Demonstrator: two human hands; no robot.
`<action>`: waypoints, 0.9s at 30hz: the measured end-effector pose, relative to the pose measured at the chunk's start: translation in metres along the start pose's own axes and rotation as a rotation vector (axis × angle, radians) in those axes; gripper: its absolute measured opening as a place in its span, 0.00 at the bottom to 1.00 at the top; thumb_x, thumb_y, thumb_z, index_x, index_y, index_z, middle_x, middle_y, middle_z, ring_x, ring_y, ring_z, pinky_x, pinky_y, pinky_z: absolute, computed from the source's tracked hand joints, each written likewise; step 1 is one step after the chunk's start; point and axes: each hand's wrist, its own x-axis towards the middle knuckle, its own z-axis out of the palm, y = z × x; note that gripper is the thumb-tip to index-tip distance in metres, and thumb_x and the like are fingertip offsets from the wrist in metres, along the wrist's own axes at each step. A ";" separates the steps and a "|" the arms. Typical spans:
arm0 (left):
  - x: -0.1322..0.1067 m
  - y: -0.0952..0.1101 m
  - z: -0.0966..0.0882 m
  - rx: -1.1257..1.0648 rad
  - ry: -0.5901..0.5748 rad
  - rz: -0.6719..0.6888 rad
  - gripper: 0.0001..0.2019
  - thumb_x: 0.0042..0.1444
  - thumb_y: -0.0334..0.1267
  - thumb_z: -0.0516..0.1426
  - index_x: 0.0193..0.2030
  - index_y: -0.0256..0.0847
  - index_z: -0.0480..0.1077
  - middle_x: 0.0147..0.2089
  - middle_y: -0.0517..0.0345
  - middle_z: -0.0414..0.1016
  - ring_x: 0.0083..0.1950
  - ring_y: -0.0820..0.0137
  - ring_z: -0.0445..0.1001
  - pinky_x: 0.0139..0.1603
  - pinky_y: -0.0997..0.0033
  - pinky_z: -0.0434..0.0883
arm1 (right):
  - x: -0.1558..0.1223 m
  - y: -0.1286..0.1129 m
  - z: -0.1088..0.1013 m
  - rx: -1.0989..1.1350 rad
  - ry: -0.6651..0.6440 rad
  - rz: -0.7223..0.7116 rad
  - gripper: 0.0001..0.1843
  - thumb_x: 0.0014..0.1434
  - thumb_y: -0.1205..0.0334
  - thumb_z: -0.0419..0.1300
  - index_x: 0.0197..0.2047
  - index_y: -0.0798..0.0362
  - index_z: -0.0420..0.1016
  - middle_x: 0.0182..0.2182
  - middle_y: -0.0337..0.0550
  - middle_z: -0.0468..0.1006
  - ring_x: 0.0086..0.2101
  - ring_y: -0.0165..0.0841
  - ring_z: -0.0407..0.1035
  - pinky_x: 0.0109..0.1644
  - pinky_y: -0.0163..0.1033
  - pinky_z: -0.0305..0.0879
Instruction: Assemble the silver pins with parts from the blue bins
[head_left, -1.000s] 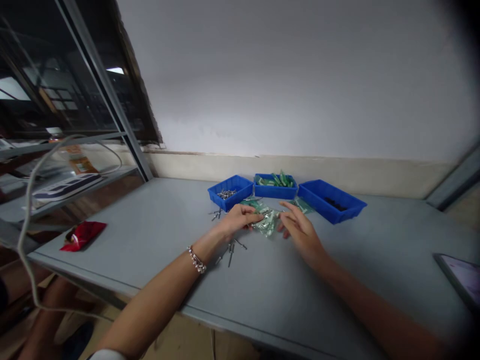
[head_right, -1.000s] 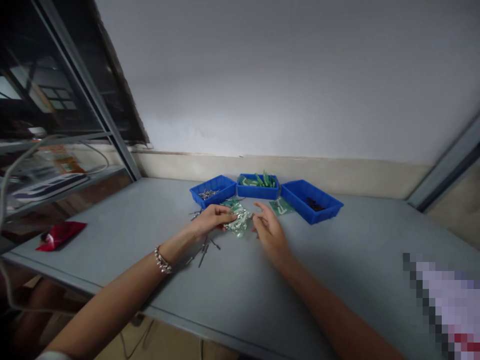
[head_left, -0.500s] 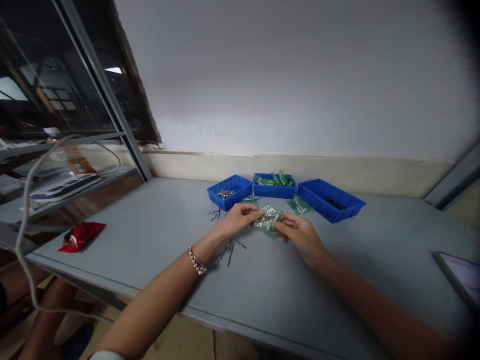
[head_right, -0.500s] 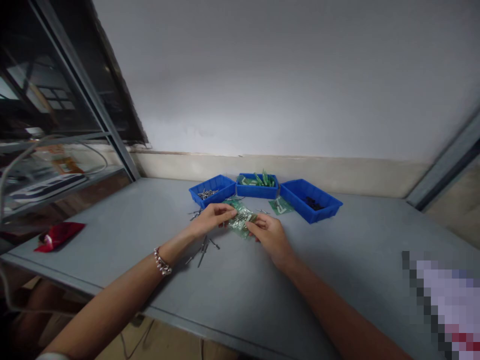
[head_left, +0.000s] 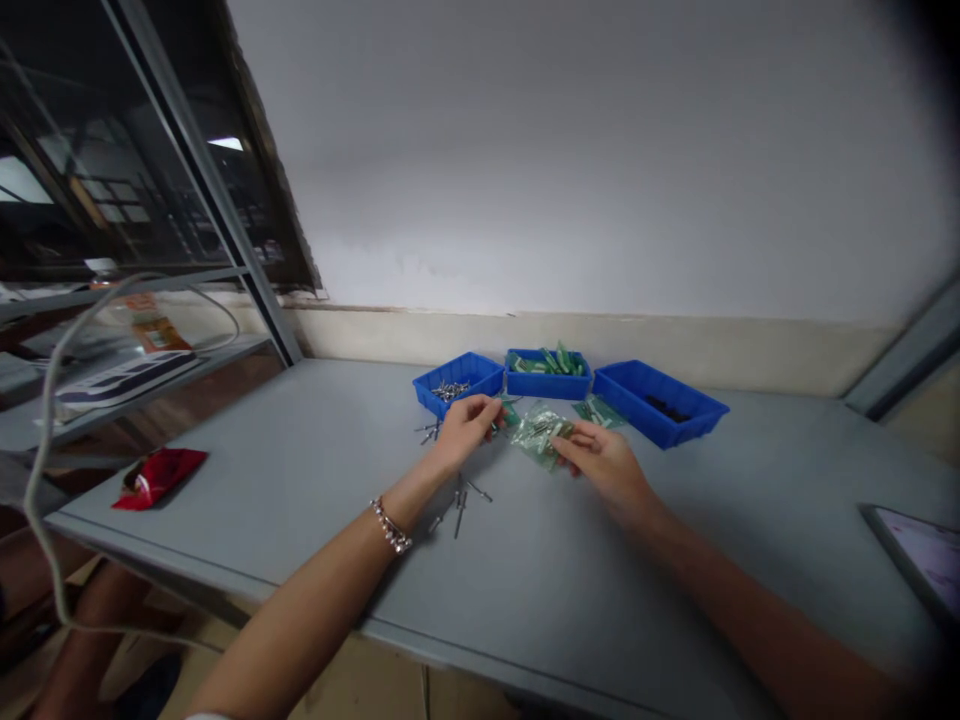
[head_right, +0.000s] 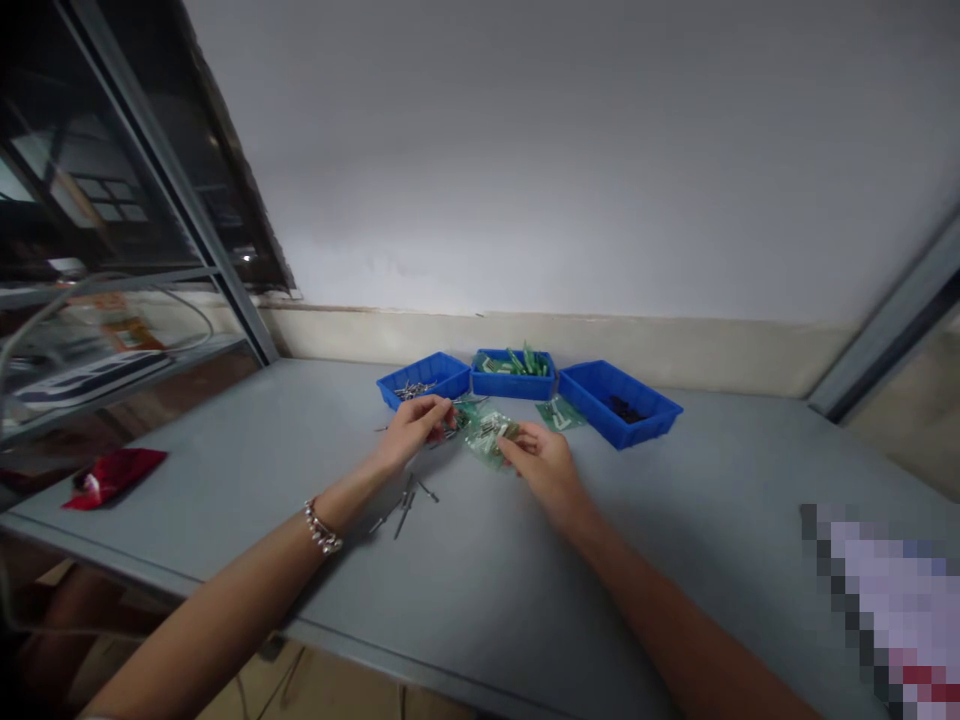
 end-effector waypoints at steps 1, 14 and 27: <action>0.000 -0.001 -0.001 0.056 0.021 0.027 0.15 0.52 0.47 0.48 0.29 0.36 0.66 0.26 0.58 0.68 0.23 0.77 0.61 0.25 0.76 0.59 | 0.007 -0.002 -0.005 -0.052 0.059 -0.043 0.12 0.45 0.57 0.58 0.30 0.57 0.70 0.21 0.42 0.72 0.22 0.29 0.65 0.24 0.34 0.58; -0.004 0.001 -0.007 0.522 0.133 0.316 0.10 0.55 0.39 0.47 0.31 0.40 0.67 0.28 0.55 0.69 0.30 0.70 0.64 0.33 0.69 0.58 | 0.111 -0.022 -0.025 -1.062 0.468 -0.256 0.14 0.53 0.62 0.49 0.39 0.55 0.72 0.32 0.50 0.76 0.34 0.39 0.69 0.33 0.38 0.59; 0.001 0.001 -0.014 0.624 0.219 0.321 0.11 0.56 0.38 0.46 0.32 0.39 0.66 0.30 0.53 0.68 0.32 0.68 0.64 0.36 0.67 0.59 | 0.121 -0.013 -0.003 -1.277 0.240 -0.074 0.14 0.53 0.65 0.49 0.41 0.57 0.72 0.35 0.56 0.75 0.35 0.41 0.69 0.30 0.38 0.58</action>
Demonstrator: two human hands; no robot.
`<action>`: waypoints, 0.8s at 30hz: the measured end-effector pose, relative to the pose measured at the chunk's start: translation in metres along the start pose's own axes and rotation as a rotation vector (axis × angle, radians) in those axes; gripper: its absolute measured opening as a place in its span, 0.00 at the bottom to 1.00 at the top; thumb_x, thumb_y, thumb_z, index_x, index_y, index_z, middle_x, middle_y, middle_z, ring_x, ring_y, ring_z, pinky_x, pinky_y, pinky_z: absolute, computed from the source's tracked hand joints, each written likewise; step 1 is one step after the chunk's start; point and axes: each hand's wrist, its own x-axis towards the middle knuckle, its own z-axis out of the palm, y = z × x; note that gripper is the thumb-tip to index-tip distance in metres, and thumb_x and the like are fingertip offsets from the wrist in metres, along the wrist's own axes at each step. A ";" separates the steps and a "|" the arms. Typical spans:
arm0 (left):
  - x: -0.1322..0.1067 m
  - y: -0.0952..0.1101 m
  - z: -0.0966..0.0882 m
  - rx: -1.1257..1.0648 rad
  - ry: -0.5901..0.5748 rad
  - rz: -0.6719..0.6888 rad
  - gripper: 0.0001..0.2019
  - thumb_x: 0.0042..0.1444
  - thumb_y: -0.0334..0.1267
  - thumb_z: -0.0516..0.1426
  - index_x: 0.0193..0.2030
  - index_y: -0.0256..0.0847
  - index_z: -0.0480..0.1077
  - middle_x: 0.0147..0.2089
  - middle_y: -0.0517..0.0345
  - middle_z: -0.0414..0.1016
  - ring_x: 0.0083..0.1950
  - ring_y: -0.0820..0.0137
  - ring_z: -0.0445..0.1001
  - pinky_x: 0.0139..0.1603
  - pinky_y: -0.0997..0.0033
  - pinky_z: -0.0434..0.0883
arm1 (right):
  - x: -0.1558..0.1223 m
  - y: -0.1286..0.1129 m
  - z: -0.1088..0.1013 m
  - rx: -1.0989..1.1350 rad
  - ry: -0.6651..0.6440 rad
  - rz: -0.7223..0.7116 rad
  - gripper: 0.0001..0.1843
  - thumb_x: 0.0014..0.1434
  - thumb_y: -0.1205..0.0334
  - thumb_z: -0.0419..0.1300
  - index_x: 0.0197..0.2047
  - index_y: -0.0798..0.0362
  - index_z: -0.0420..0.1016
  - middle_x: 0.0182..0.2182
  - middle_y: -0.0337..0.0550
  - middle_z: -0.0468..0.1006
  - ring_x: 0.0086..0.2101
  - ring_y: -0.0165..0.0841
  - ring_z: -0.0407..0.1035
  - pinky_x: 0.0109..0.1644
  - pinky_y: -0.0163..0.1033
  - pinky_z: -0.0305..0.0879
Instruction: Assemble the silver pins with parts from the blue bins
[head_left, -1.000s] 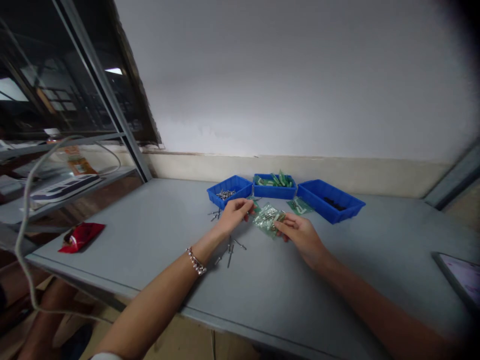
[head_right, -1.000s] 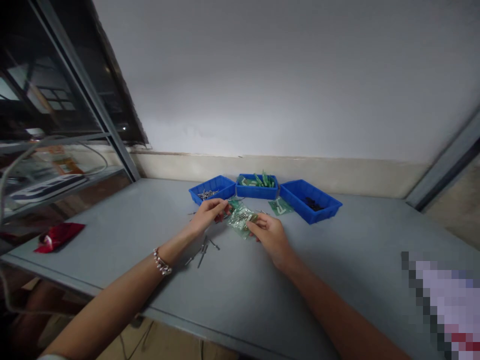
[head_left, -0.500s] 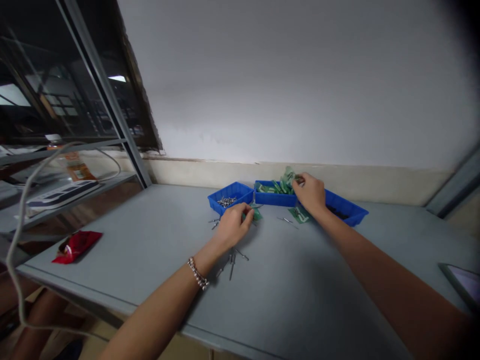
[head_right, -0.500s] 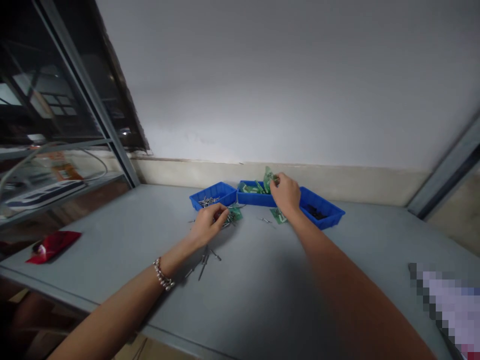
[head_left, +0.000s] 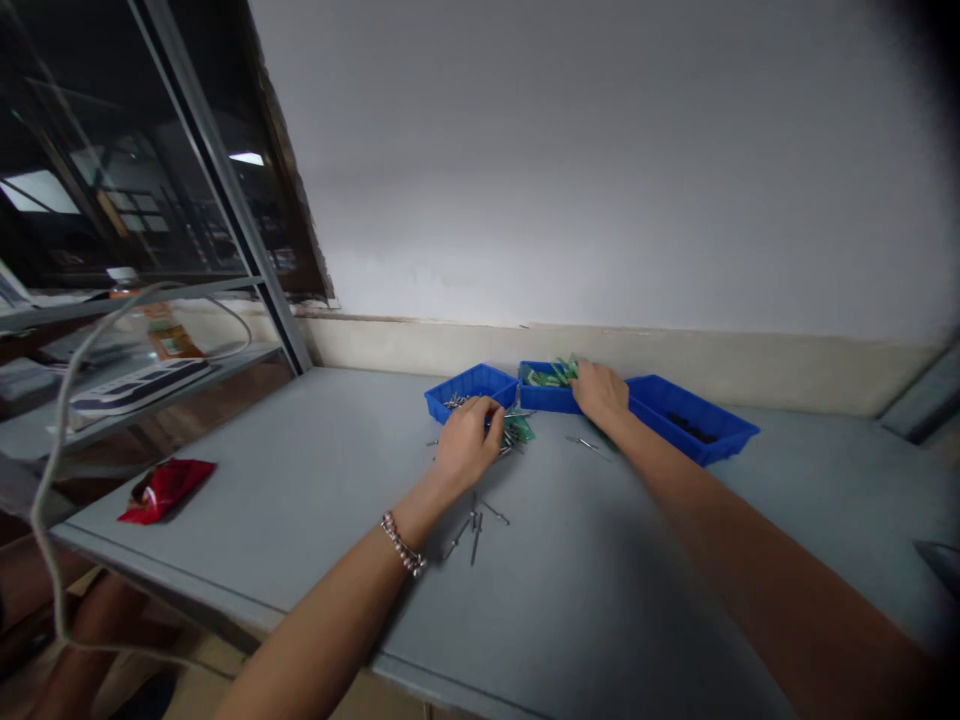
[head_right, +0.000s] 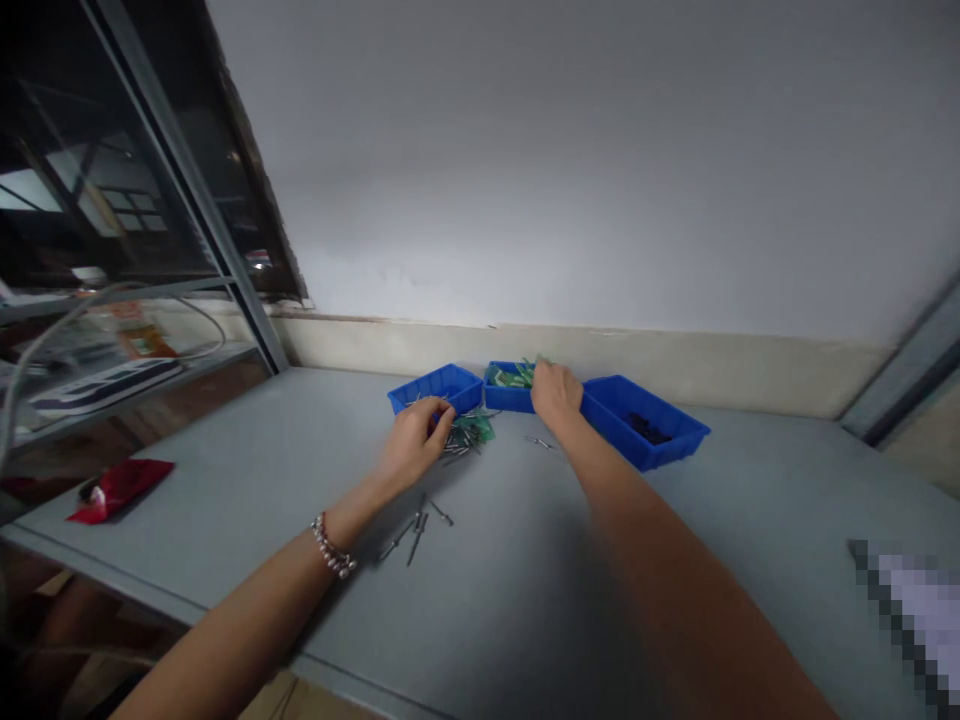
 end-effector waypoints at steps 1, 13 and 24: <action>0.000 0.000 0.000 -0.002 0.003 -0.005 0.10 0.56 0.38 0.46 0.32 0.39 0.66 0.30 0.54 0.68 0.32 0.68 0.64 0.36 0.67 0.59 | -0.003 0.003 -0.003 0.013 0.032 0.000 0.16 0.54 0.64 0.49 0.44 0.57 0.70 0.37 0.55 0.74 0.36 0.41 0.68 0.30 0.38 0.58; 0.000 0.000 -0.002 -0.016 0.031 0.046 0.10 0.56 0.37 0.46 0.32 0.39 0.66 0.30 0.54 0.67 0.32 0.69 0.63 0.35 0.68 0.58 | -0.058 0.039 0.004 0.029 -0.259 -0.143 0.07 0.43 0.66 0.57 0.28 0.54 0.74 0.28 0.51 0.74 0.28 0.39 0.69 0.24 0.37 0.57; -0.006 -0.001 0.013 -0.192 -0.291 0.036 0.11 0.55 0.39 0.48 0.34 0.39 0.69 0.32 0.54 0.70 0.26 0.73 0.62 0.30 0.71 0.59 | -0.089 0.010 -0.006 0.095 -0.009 -0.601 0.09 0.54 0.67 0.49 0.33 0.54 0.71 0.30 0.47 0.75 0.33 0.36 0.68 0.35 0.38 0.61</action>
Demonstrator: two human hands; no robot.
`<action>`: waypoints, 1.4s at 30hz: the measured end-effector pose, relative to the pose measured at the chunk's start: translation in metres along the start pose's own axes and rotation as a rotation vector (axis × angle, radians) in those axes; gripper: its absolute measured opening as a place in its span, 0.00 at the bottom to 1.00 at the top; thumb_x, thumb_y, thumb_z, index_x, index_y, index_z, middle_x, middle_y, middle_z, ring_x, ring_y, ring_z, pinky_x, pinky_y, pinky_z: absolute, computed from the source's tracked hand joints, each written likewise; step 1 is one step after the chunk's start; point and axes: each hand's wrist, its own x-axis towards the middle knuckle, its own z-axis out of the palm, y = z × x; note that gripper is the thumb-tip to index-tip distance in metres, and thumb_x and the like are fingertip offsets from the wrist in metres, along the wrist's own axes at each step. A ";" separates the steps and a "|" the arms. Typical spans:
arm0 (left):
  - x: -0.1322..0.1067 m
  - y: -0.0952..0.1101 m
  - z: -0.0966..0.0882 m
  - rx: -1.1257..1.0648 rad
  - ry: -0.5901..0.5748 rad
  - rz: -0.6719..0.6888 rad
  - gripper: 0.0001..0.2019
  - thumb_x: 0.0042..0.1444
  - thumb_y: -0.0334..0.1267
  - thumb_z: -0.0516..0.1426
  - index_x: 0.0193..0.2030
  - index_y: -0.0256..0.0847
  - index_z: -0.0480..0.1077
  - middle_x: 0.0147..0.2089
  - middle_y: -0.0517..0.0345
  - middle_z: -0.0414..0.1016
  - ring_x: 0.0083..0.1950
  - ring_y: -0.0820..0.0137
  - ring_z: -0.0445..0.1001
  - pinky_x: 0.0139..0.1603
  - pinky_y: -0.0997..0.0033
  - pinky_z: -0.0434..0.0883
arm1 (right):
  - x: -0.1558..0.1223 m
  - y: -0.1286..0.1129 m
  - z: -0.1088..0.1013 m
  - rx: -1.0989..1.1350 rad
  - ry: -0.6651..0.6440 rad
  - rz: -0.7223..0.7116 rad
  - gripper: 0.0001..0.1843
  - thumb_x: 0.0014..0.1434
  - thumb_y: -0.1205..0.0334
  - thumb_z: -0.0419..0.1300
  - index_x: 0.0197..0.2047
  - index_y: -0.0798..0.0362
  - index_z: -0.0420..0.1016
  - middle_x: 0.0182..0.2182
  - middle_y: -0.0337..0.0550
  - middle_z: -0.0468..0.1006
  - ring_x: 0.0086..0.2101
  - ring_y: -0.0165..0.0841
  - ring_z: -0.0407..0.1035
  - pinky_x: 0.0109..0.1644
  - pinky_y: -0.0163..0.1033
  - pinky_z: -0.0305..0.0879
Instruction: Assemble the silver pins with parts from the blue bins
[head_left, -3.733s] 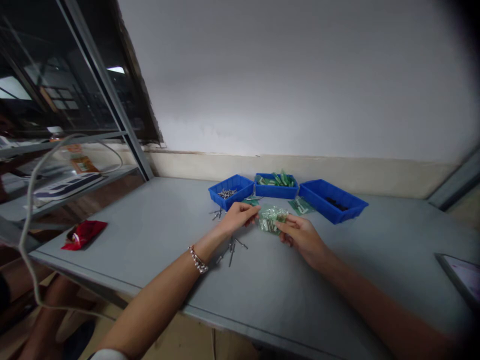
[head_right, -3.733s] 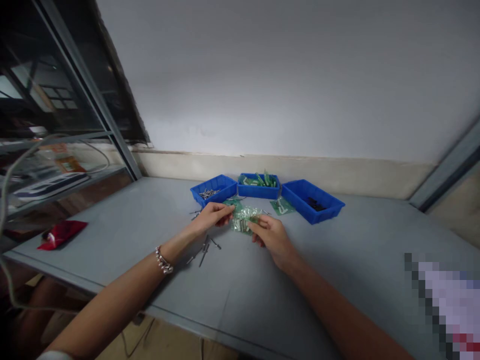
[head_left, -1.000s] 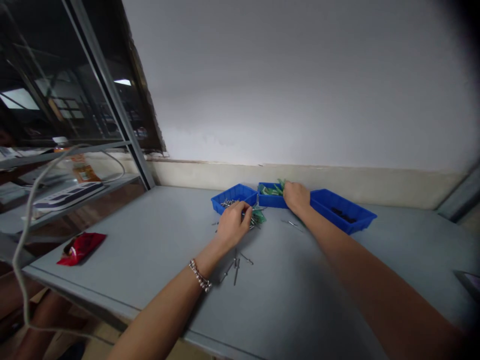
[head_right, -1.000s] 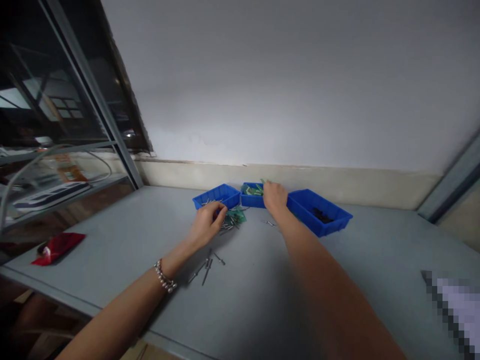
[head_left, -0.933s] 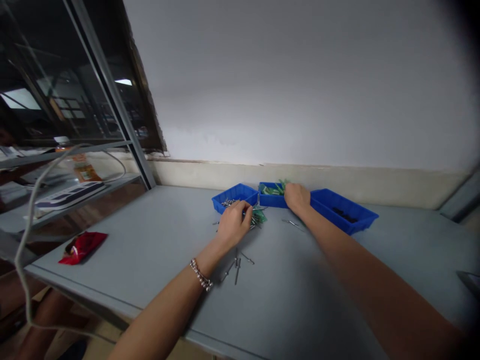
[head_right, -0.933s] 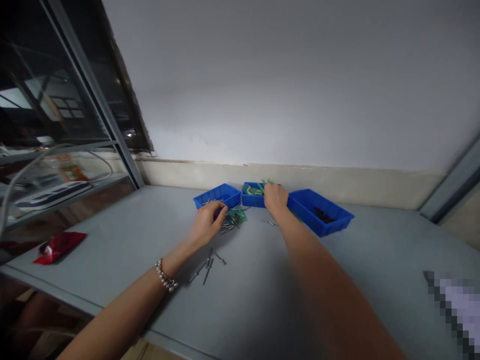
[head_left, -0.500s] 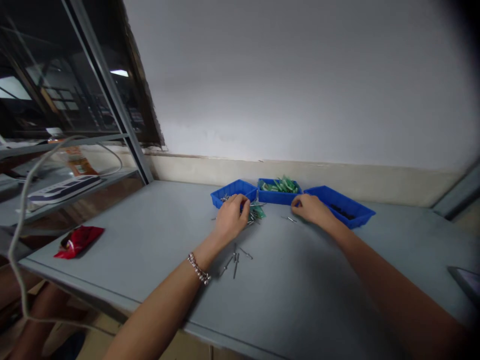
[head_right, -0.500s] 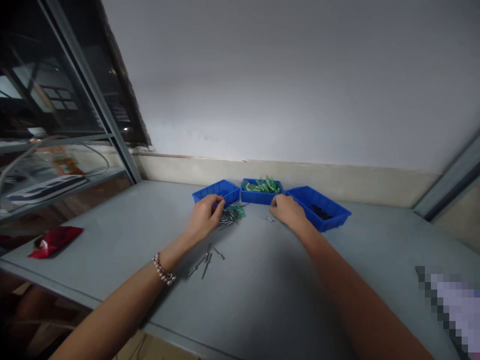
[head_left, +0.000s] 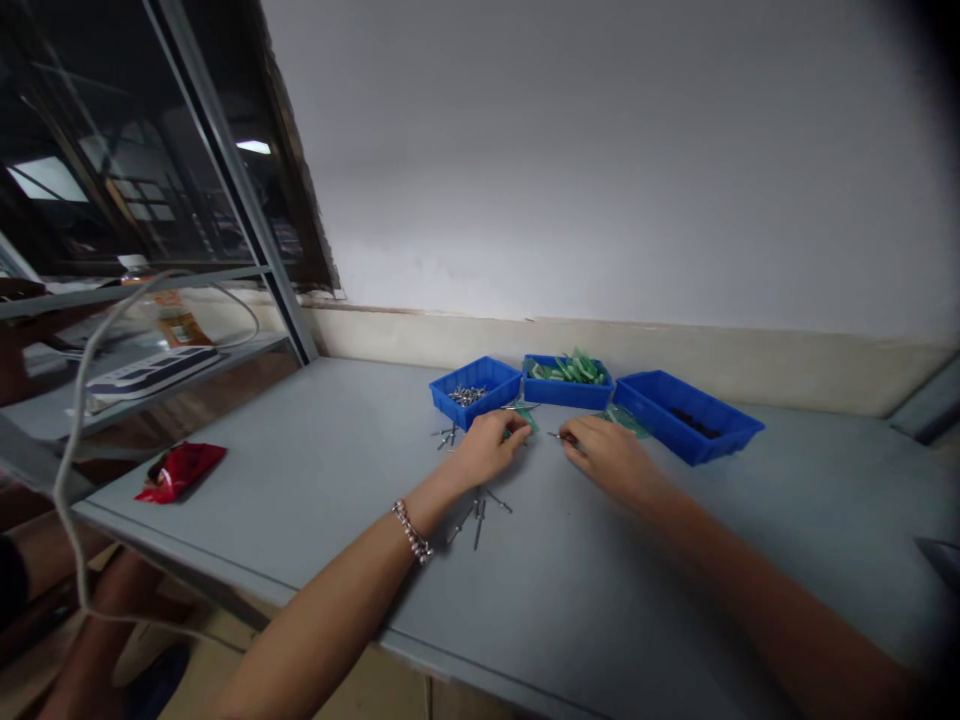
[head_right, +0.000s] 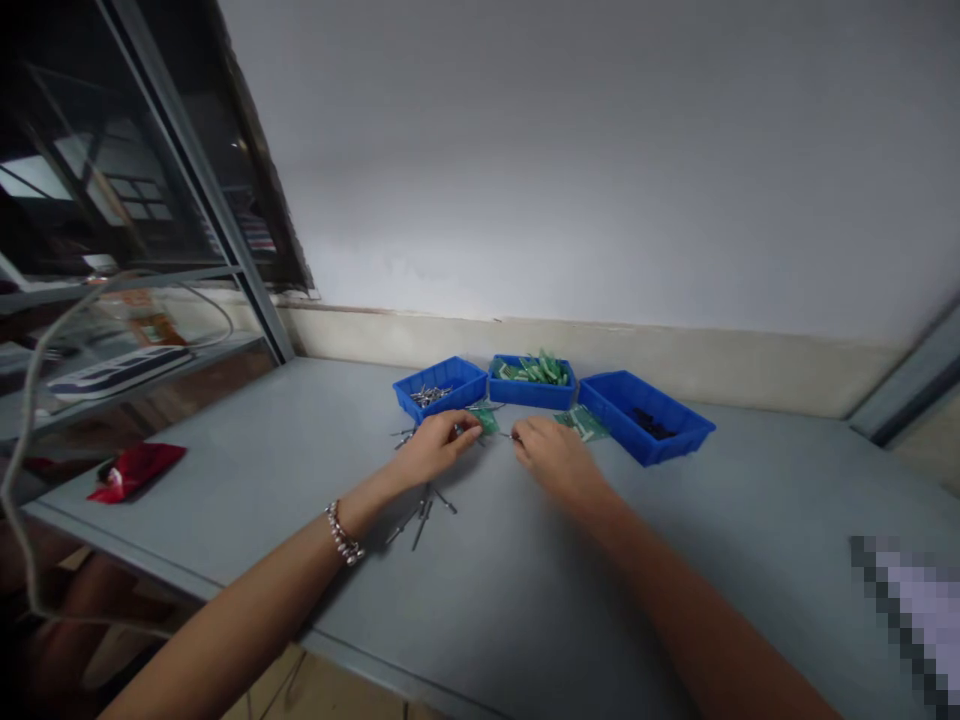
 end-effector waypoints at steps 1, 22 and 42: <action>0.000 -0.001 0.000 -0.023 -0.036 -0.008 0.12 0.55 0.40 0.48 0.33 0.38 0.69 0.30 0.55 0.71 0.26 0.74 0.62 0.29 0.72 0.59 | 0.000 -0.005 0.001 0.008 0.040 -0.055 0.10 0.55 0.67 0.49 0.33 0.54 0.71 0.30 0.47 0.74 0.33 0.35 0.68 0.36 0.38 0.61; 0.004 -0.003 0.000 -0.459 -0.093 -0.182 0.12 0.52 0.42 0.51 0.26 0.35 0.65 0.19 0.63 0.57 0.21 0.79 0.54 0.22 0.75 0.53 | -0.004 -0.008 0.017 0.343 0.324 -0.016 0.12 0.52 0.63 0.55 0.41 0.54 0.69 0.32 0.44 0.73 0.32 0.32 0.66 0.36 0.37 0.63; 0.004 -0.006 0.004 -0.357 0.008 -0.113 0.08 0.49 0.40 0.55 0.29 0.35 0.67 0.26 0.58 0.65 0.26 0.76 0.59 0.27 0.74 0.58 | -0.003 -0.020 0.009 0.639 0.240 0.236 0.12 0.52 0.56 0.52 0.29 0.55 0.72 0.18 0.38 0.69 0.19 0.27 0.58 0.23 0.32 0.55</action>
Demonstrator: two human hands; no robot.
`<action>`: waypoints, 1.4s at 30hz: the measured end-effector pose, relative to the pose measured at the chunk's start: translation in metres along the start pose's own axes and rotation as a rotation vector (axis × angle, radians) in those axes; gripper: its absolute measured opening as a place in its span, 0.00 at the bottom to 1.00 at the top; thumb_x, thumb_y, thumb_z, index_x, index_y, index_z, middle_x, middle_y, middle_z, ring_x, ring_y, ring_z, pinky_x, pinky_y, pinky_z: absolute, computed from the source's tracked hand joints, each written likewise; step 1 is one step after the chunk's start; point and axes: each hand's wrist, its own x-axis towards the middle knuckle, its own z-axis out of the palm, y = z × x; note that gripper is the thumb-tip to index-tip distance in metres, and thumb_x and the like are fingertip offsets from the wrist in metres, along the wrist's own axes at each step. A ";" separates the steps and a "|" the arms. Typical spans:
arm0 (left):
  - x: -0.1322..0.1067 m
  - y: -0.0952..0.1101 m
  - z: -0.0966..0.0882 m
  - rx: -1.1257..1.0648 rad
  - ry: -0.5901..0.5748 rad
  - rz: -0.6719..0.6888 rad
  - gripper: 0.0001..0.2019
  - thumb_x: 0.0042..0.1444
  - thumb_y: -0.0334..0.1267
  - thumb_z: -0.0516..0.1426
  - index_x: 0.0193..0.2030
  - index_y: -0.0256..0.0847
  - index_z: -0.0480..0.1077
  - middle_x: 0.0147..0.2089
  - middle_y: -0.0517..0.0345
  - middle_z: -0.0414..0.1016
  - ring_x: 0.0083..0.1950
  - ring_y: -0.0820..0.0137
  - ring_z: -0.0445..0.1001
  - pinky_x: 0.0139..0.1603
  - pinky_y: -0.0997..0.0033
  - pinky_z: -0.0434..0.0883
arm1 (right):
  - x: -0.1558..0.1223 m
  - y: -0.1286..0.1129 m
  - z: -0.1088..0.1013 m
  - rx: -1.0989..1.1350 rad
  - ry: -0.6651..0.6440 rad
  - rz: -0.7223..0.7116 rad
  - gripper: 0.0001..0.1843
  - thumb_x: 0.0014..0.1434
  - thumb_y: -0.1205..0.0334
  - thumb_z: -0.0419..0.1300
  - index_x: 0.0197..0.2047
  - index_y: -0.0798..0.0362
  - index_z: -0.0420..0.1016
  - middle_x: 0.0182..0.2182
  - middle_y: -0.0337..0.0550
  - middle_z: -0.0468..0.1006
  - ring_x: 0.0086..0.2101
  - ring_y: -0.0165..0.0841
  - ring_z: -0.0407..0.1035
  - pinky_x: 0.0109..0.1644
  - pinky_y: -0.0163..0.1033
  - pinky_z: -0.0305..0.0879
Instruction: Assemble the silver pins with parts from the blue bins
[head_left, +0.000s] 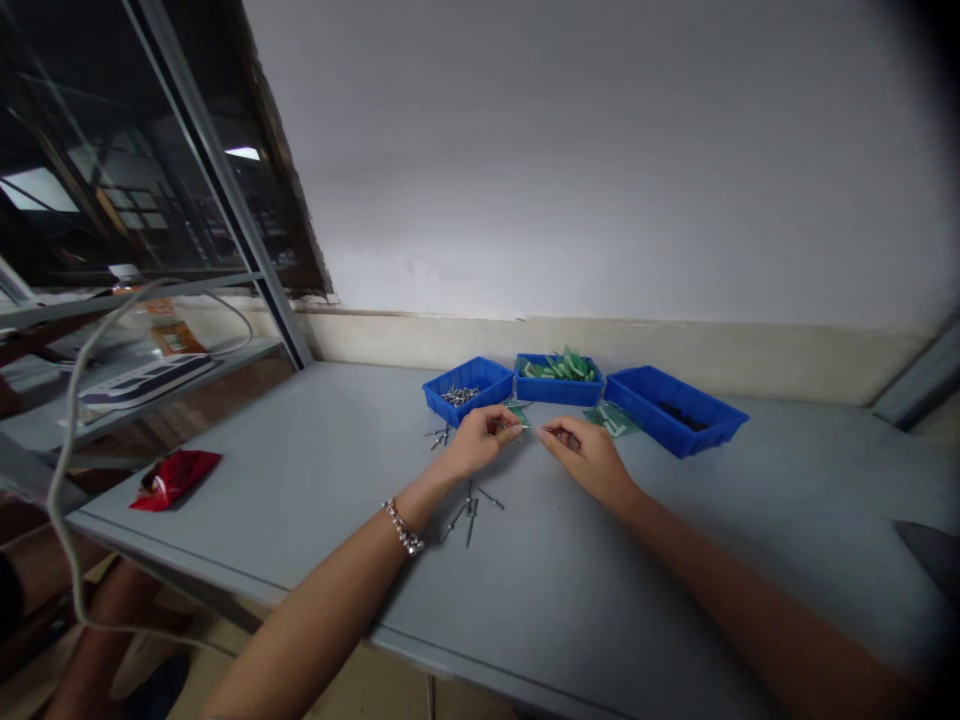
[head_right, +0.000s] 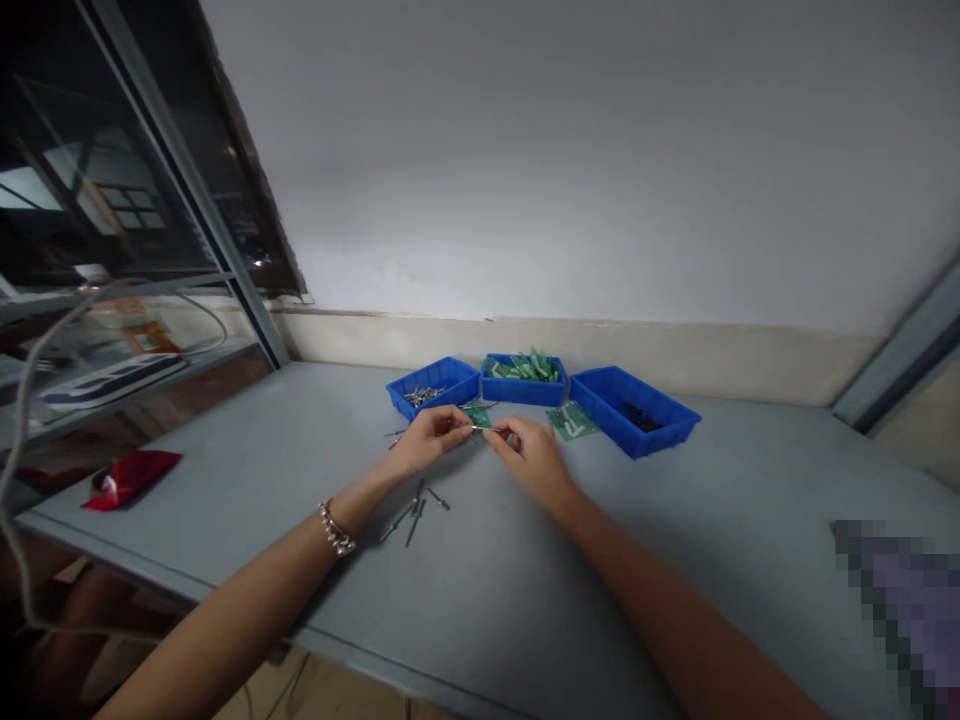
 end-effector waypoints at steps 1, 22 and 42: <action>0.000 -0.001 0.000 0.007 0.002 0.001 0.08 0.49 0.40 0.55 0.30 0.35 0.67 0.27 0.57 0.65 0.27 0.76 0.59 0.27 0.74 0.58 | 0.000 0.001 0.001 0.001 0.002 -0.004 0.12 0.53 0.56 0.52 0.29 0.55 0.72 0.18 0.38 0.69 0.19 0.27 0.58 0.23 0.32 0.55; -0.002 0.009 0.000 -0.012 -0.025 -0.064 0.10 0.51 0.41 0.52 0.28 0.35 0.67 0.22 0.60 0.63 0.23 0.77 0.55 0.24 0.75 0.55 | 0.000 0.002 0.000 0.019 0.052 -0.006 0.15 0.55 0.55 0.49 0.26 0.54 0.70 0.20 0.39 0.69 0.20 0.28 0.59 0.23 0.33 0.54; 0.008 0.007 -0.048 0.685 0.549 0.136 0.10 0.54 0.40 0.48 0.34 0.37 0.68 0.31 0.56 0.70 0.29 0.72 0.66 0.34 0.72 0.62 | -0.104 0.054 -0.158 -0.874 0.393 0.483 0.14 0.49 0.49 0.52 0.38 0.45 0.67 0.34 0.56 0.72 0.33 0.49 0.69 0.24 0.49 0.57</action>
